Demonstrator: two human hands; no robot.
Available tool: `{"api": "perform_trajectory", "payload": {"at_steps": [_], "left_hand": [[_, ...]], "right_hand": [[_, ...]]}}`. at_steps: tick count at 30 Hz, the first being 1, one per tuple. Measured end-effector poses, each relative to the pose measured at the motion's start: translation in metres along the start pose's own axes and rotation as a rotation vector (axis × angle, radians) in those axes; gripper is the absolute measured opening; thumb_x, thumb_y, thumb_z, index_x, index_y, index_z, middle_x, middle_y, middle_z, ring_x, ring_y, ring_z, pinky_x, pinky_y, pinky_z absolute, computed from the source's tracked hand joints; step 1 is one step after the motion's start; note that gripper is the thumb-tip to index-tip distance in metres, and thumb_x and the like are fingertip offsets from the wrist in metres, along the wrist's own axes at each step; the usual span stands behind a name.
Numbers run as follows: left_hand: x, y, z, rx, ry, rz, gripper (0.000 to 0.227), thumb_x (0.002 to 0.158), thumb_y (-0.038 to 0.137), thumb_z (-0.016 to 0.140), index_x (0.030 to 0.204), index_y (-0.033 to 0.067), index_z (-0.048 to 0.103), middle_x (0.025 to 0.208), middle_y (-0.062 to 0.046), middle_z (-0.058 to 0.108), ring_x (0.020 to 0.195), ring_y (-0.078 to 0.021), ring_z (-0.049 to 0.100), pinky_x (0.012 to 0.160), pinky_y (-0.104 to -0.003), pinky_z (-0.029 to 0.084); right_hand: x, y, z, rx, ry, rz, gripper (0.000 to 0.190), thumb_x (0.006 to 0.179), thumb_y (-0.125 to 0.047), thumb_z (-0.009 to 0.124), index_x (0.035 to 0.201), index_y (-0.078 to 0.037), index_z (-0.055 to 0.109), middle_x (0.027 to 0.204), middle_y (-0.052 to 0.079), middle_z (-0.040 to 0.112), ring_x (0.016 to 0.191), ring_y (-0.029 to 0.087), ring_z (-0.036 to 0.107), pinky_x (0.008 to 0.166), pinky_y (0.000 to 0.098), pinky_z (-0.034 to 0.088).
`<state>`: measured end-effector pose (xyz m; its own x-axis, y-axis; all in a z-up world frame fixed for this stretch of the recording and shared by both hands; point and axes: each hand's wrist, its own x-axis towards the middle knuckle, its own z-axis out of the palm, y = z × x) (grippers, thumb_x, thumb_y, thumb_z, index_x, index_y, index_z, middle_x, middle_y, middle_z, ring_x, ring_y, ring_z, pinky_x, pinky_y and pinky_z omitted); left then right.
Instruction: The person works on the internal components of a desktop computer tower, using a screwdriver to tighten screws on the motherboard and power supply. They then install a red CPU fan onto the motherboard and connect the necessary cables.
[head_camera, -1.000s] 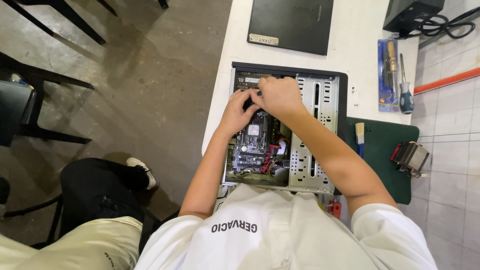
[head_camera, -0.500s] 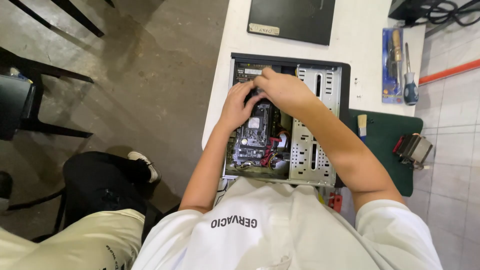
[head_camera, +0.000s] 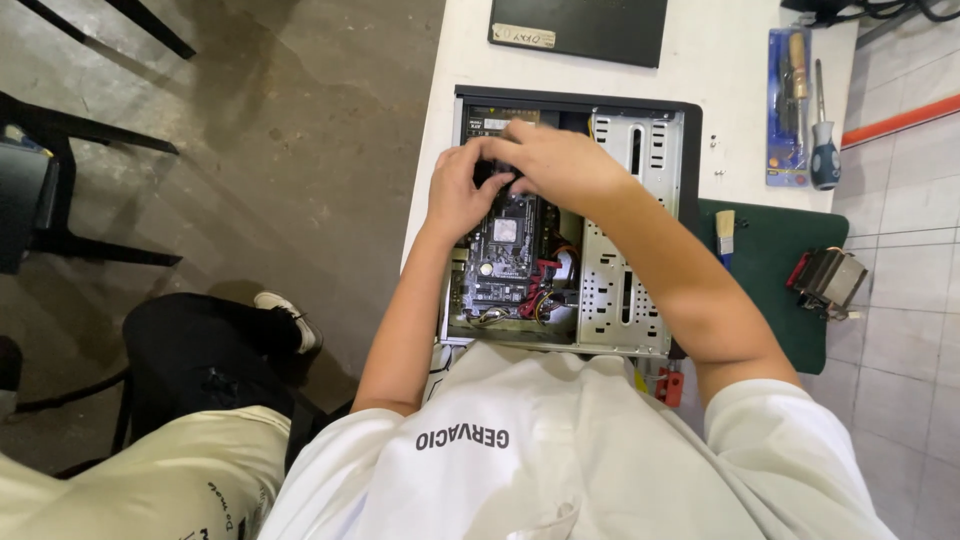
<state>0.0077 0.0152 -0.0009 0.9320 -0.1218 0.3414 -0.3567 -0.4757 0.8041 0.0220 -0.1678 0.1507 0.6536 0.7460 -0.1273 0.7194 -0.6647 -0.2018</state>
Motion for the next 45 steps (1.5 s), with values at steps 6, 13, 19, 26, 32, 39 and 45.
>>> {"api": "perform_trajectory", "payload": {"at_steps": [6,13,19,26,32,39,45], "left_hand": [[-0.010,-0.023,0.011,-0.013,-0.096,0.141,0.036,0.097,0.011,0.071,0.131,0.0032,0.063,0.122,-0.018,0.073,0.116,-0.0351,0.068,0.113,-0.050,0.039],[-0.003,0.015,0.009,-0.114,-0.152,0.172,0.058,0.073,0.024,0.095,0.122,0.0101,0.066,0.133,-0.013,0.062,0.123,-0.0429,0.060,0.108,-0.062,0.042],[0.006,0.026,0.000,-0.004,-0.044,0.055,0.027,0.075,0.018,0.076,0.097,0.0063,0.066,0.091,-0.007,0.072,0.085,-0.0264,0.067,0.081,-0.042,0.051],[0.004,0.022,-0.013,-0.132,-0.210,-0.072,0.036,0.086,0.027,0.084,0.116,0.0136,0.072,0.112,-0.005,0.079,0.107,-0.0236,0.073,0.123,-0.048,0.029],[0.002,0.020,-0.014,-0.205,-0.292,-0.096,0.033,0.093,0.025,0.077,0.121,0.0098,0.068,0.121,-0.010,0.072,0.122,-0.0334,0.054,0.099,-0.041,0.045],[-0.005,0.014,-0.004,-0.099,-0.198,-0.006,0.043,0.094,0.033,0.074,0.128,0.0091,0.067,0.115,-0.003,0.075,0.088,-0.0139,0.066,0.067,-0.031,0.049],[0.045,0.118,-0.026,-0.314,-0.370,0.430,0.071,0.106,0.056,0.061,0.160,0.0194,0.034,0.149,-0.009,0.063,0.132,-0.0318,0.068,0.110,-0.046,0.051]], "right_hand": [[0.004,0.023,0.055,-0.136,0.241,-0.010,0.039,0.101,-0.045,0.066,0.111,-0.009,0.057,0.093,0.002,0.057,0.069,0.030,0.074,0.058,0.0385,0.059],[0.007,0.018,0.115,-0.552,0.541,0.264,0.031,0.092,-0.044,0.064,0.083,-0.018,0.051,0.061,-0.005,0.050,0.046,0.021,0.061,0.043,0.0385,0.045],[0.014,-0.013,0.008,-0.174,-0.196,0.399,0.081,0.097,-0.075,0.045,0.155,-0.019,0.042,0.135,0.012,0.061,0.109,0.030,0.068,0.084,0.0426,0.054],[0.007,0.012,0.034,0.032,-0.001,0.018,0.049,0.083,0.010,0.064,0.129,-0.006,0.058,0.107,0.012,0.060,0.071,0.039,0.066,0.049,0.0492,0.050],[0.003,0.007,0.055,0.138,0.084,0.199,0.045,0.089,0.003,0.064,0.132,-0.007,0.059,0.121,0.010,0.064,0.081,0.040,0.069,0.059,0.0516,0.053],[-0.020,-0.007,0.046,0.186,0.356,0.031,0.042,0.098,-0.014,0.075,0.133,-0.005,0.054,0.117,0.011,0.060,0.081,0.030,0.065,0.056,0.0410,0.053],[-0.105,-0.035,-0.075,0.554,0.470,0.372,0.041,0.094,0.002,0.072,0.133,-0.002,0.061,0.131,0.015,0.069,0.117,0.035,0.066,0.102,0.0469,0.050]]}}
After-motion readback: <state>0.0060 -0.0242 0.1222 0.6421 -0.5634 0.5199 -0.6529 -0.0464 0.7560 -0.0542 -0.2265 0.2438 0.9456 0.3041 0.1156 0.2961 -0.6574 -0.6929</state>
